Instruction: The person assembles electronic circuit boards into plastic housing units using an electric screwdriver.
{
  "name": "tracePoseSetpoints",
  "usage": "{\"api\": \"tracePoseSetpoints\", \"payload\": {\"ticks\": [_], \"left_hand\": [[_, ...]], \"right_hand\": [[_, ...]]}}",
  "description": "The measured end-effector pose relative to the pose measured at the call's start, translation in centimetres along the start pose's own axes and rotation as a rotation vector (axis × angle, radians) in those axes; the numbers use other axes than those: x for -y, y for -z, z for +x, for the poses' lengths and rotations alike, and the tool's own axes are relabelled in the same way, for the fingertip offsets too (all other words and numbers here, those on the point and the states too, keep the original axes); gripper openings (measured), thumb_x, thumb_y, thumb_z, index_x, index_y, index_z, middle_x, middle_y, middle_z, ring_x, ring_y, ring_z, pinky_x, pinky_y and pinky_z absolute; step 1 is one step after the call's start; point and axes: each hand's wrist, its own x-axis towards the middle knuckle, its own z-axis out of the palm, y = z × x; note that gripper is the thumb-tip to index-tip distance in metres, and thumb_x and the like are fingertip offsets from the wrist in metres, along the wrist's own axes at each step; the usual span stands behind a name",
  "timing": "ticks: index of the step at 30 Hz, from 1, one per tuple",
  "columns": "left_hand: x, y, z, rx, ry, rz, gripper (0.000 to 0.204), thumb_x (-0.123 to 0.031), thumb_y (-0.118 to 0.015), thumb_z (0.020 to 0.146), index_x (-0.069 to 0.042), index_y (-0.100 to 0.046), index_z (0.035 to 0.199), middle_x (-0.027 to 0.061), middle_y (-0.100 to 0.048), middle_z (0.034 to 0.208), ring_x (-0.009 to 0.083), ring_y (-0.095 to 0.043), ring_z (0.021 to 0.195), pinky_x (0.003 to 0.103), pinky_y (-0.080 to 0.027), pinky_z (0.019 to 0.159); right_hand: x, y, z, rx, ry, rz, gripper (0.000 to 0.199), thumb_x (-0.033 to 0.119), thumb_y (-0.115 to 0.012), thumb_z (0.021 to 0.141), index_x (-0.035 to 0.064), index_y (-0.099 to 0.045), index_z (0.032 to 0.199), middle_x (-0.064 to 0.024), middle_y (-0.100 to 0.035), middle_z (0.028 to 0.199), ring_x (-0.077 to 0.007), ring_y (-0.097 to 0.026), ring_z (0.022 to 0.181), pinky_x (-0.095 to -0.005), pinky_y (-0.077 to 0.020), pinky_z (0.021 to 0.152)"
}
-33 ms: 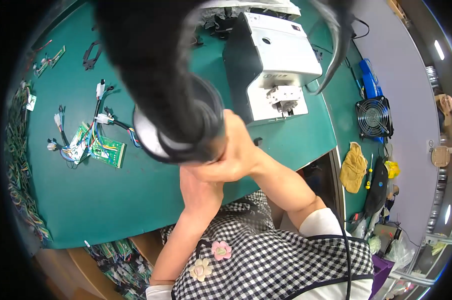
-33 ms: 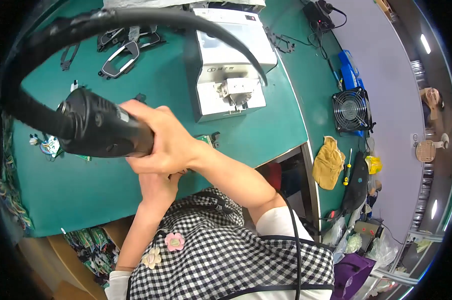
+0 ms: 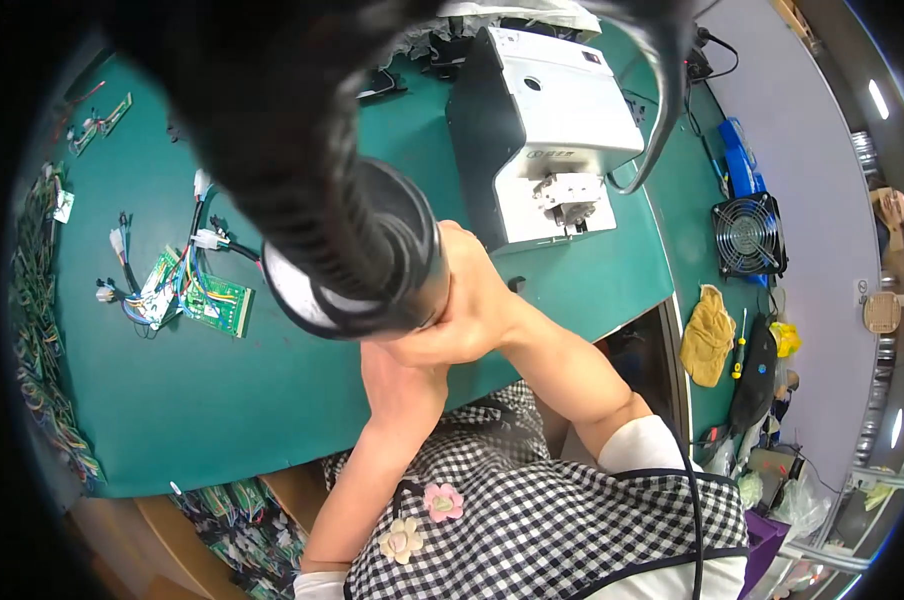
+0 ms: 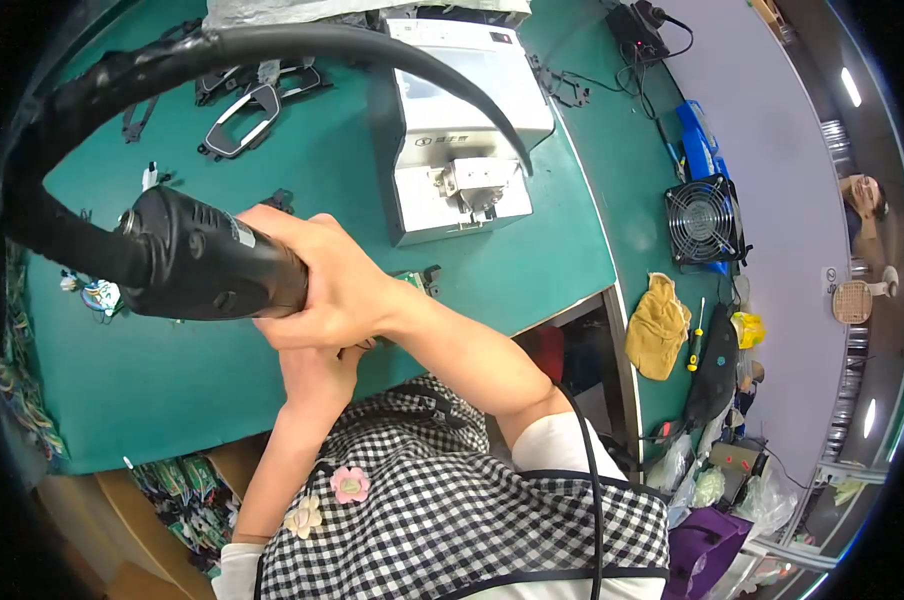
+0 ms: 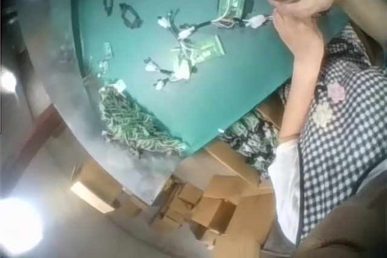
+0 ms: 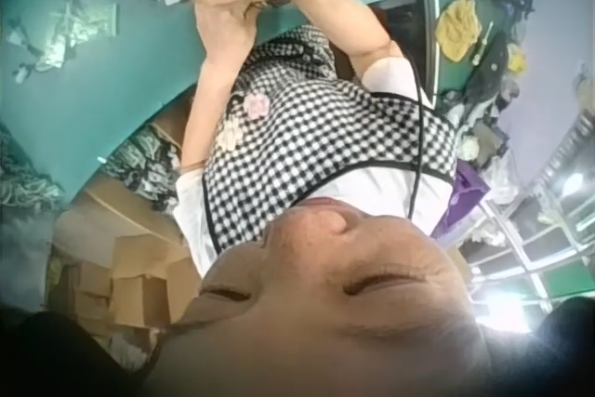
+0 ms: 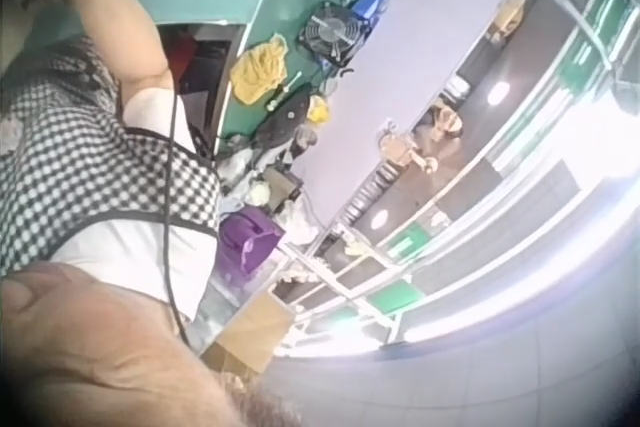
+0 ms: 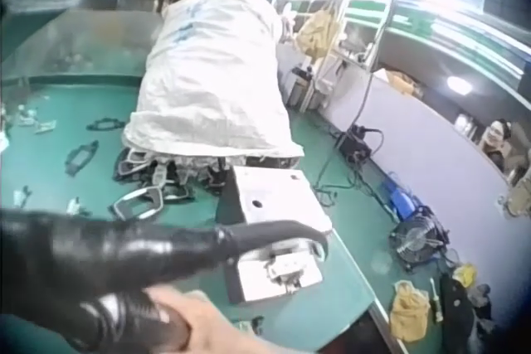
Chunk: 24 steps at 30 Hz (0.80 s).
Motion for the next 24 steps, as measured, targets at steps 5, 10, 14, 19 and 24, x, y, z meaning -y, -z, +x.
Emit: {"api": "tracePoseSetpoints", "payload": {"ticks": [5,10,14,19,24], "left_hand": [[-0.6,0.3,-0.2,-0.065,-0.021,0.088,0.04,-0.004,-0.068,0.063,0.0,-0.054,0.099,0.0146,-0.053,0.1,0.0311,-0.051,0.097,0.041,-0.041,0.079],[0.1,0.5,0.1,0.0,-0.069,0.105,0.03,-0.008,-0.071,0.055,-0.006,-0.063,0.084,0.0063,-0.051,0.081,0.0249,-0.049,0.081,0.037,-0.039,0.075],[-1.5,1.7,0.6,0.051,-0.085,0.107,0.032,-0.009,-0.073,0.056,-0.004,-0.061,0.086,0.0079,-0.053,0.085,0.026,-0.049,0.082,0.036,-0.04,0.073],[-0.4,1.3,0.6,-0.008,-0.098,0.048,0.027,-0.009,-0.072,0.059,-0.005,-0.062,0.084,0.0063,-0.053,0.077,0.0243,-0.05,0.074,0.034,-0.041,0.066],[0.5,0.9,1.4,0.008,-0.066,0.019,0.013,-0.002,-0.068,0.062,-0.004,-0.061,0.073,0.0063,-0.054,0.068,0.0246,-0.05,0.067,0.034,-0.04,0.06]], "right_hand": [[0.1,0.3,-0.3,0.016,0.15,-0.087,0.053,0.008,-0.066,0.055,-0.0026,-0.049,0.104,-0.0121,-0.058,0.073,-0.0194,-0.058,0.061,-0.0272,-0.0455,0.059],[3.0,3.1,-2.5,-0.573,-0.058,0.2,0.046,0.005,-0.062,0.06,-0.0057,-0.048,0.102,-0.0089,-0.057,0.067,-0.0143,-0.056,0.057,-0.0244,-0.0456,0.055],[6.1,10.0,-1.8,-0.721,0.362,0.049,0.052,0.002,-0.052,0.073,-0.0044,-0.028,0.12,-0.0079,-0.052,0.061,-0.0162,-0.052,0.049,-0.0287,-0.0471,0.052],[4.4,9.8,-1.1,-0.64,0.129,-0.187,0.055,-0.001,-0.055,0.068,-0.0063,-0.031,0.117,-0.0064,-0.052,0.057,-0.0143,-0.052,0.048,-0.0248,-0.0443,0.05],[4.9,8.7,-2.6,-0.577,0.049,-0.1,0.057,-0.001,-0.055,0.07,-0.0049,-0.028,0.121,-0.0066,-0.052,0.059,-0.0146,-0.052,0.048,-0.0264,-0.0435,0.049]]}}
